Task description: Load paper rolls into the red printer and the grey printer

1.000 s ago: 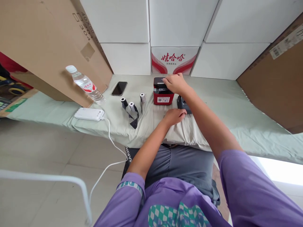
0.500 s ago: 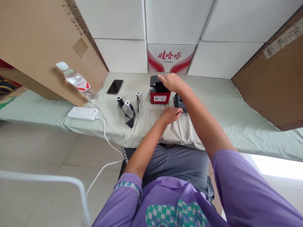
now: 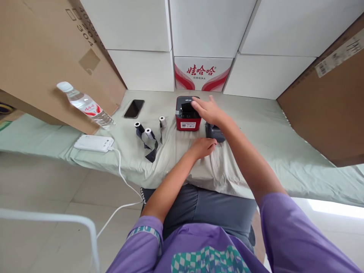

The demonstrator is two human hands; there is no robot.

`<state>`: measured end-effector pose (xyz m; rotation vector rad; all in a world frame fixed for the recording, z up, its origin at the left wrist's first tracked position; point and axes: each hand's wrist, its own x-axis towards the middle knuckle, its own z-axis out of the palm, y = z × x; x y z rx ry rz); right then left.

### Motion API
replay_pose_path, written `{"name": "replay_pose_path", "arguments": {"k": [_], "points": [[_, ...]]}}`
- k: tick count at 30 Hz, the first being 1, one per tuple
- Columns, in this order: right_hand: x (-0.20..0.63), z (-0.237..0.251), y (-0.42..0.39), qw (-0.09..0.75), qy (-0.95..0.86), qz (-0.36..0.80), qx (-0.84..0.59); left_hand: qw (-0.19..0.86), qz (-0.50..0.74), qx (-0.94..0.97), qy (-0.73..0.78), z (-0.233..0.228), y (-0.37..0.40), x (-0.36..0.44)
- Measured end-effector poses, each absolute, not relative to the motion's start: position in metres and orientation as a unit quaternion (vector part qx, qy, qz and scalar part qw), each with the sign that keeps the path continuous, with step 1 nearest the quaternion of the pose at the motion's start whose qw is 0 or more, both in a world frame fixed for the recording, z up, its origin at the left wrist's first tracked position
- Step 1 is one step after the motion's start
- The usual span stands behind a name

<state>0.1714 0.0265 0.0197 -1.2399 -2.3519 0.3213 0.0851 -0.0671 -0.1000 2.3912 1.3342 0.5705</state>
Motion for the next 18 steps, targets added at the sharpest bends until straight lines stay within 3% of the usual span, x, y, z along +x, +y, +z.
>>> {"name": "replay_pose_path", "arguments": {"k": [4, 7, 11, 15, 18], "points": [[0.247, -0.03, 0.015, 0.446, -0.718, 0.097, -0.525, 0.152, 0.31, 0.783, 0.517, -0.095, -0.071, 0.085], [0.288, -0.074, 0.024, 0.513, -0.627, 0.192, -0.554, 0.143, 0.406, 0.7, 0.571, -0.094, -0.066, 0.083], [0.292, -0.116, 0.039, 0.521, -0.574, 0.314, -0.549, 0.2, 0.471, 0.625, 0.59, -0.1, -0.055, 0.079], [0.278, -0.121, 0.033, 0.48, -0.628, 0.321, -0.521, 0.276, 0.495, 0.602, 0.562, -0.109, -0.051, 0.079], [0.276, -0.113, 0.022, 0.46, -0.644, 0.323, -0.518, 0.265, 0.499, 0.601, 0.566, -0.112, -0.053, 0.082]]}}
